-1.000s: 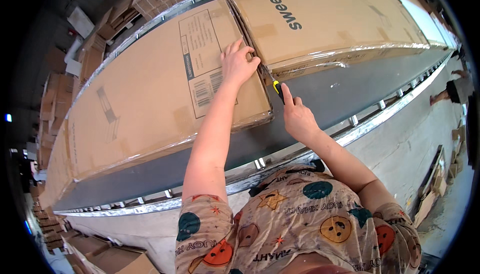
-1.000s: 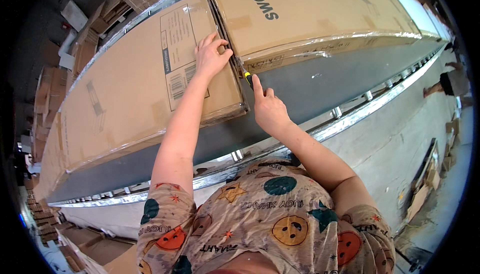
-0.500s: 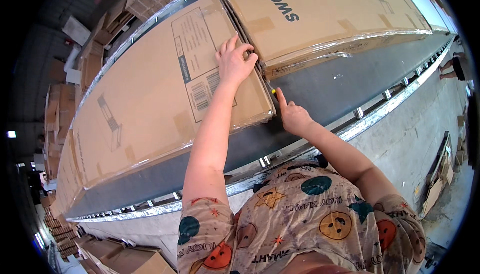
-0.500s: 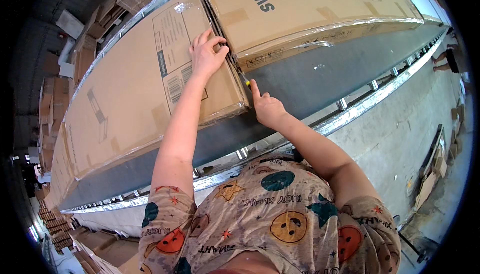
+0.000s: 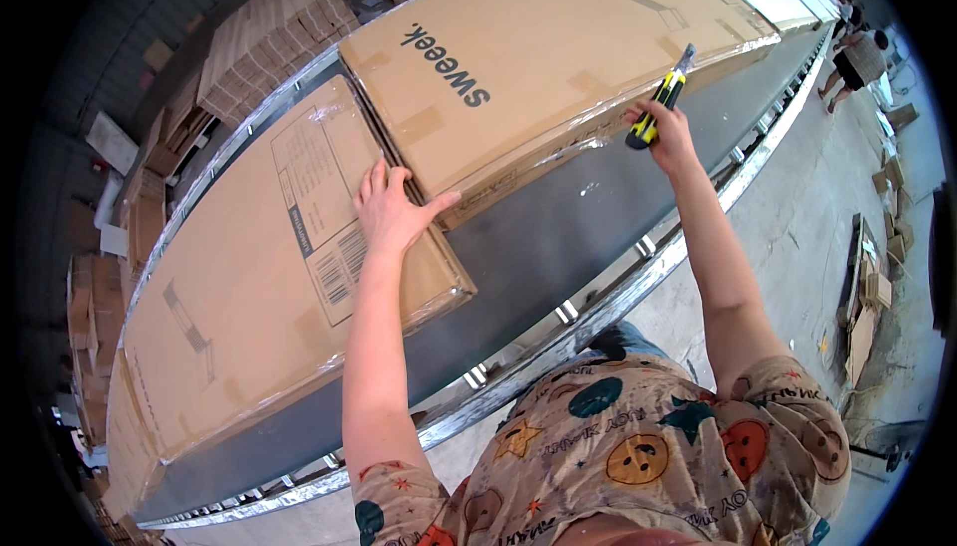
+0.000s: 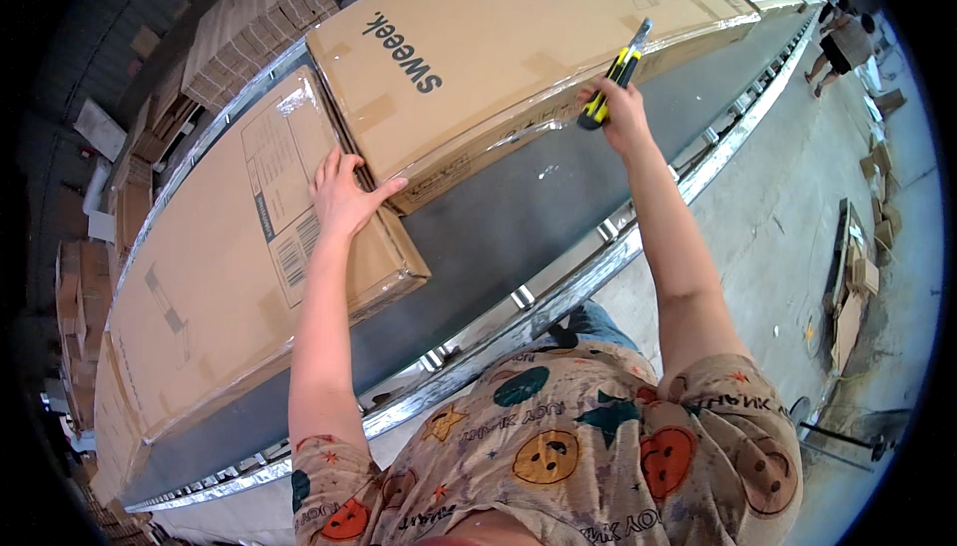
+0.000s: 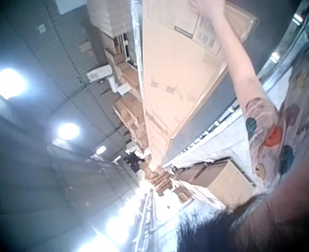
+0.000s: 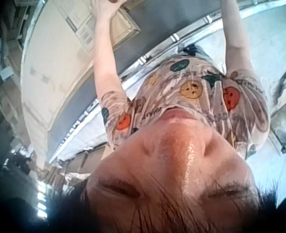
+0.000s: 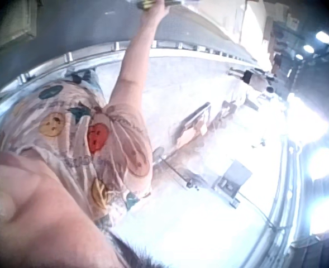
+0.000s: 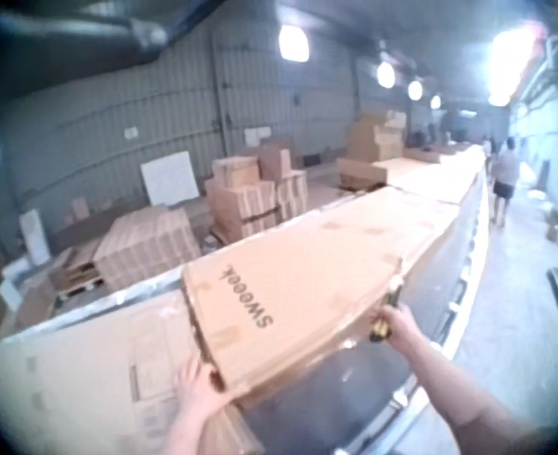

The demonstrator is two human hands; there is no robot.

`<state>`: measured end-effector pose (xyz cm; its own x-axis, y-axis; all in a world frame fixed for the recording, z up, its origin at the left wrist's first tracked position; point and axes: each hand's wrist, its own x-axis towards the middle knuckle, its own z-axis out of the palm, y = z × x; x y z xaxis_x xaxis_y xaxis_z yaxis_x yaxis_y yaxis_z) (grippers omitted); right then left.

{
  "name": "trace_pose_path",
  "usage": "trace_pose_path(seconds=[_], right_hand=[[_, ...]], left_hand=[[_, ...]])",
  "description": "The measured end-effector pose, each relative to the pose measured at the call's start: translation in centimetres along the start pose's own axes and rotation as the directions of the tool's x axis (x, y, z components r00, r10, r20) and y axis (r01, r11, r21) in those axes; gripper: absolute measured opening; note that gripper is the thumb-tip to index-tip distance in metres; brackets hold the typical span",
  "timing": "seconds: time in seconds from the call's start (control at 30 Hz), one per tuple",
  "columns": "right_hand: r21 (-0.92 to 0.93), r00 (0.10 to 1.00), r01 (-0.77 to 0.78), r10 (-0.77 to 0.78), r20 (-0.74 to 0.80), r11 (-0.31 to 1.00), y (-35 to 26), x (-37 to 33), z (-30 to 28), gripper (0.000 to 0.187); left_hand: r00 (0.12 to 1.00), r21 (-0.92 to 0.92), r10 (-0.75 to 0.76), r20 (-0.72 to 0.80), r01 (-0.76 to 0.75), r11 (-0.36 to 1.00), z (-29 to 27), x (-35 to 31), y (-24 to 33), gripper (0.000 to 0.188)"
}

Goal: The person uses a utility knife to cut the tape sealing large cardboard boxes on a conveyor belt. They slice along the seams of the boxes to open them and then move to the next box in the line.

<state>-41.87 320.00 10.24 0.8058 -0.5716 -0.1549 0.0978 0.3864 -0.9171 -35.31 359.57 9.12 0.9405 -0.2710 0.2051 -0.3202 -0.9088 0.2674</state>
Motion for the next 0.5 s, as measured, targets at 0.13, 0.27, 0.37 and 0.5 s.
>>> trace_pose_path(seconds=[0.13,0.27,0.37,0.5], right_hand=[[0.194,0.998,-0.043,0.050,-0.032,0.980,-0.3,9.1,-3.7,0.021],[0.148,0.974,-0.225,0.217,0.067,0.963,-1.2,11.1,-6.2,0.022],[0.209,0.941,-0.315,0.276,0.197,0.926,-2.0,11.5,-8.1,0.025],[0.367,0.945,-0.328,0.303,0.125,0.870,-1.6,11.5,-7.8,0.027]], left_hand=[[0.993,0.014,-0.112,0.035,0.112,0.994,-0.1,-0.2,1.0,0.072],[0.949,-0.005,-0.291,-0.119,0.293,0.956,1.1,-2.4,3.1,0.060],[0.821,-0.222,-0.245,-0.516,0.148,0.964,4.4,-4.3,9.9,0.026],[0.665,-0.963,-0.706,0.246,0.084,-0.257,8.3,-2.2,18.6,0.029]])
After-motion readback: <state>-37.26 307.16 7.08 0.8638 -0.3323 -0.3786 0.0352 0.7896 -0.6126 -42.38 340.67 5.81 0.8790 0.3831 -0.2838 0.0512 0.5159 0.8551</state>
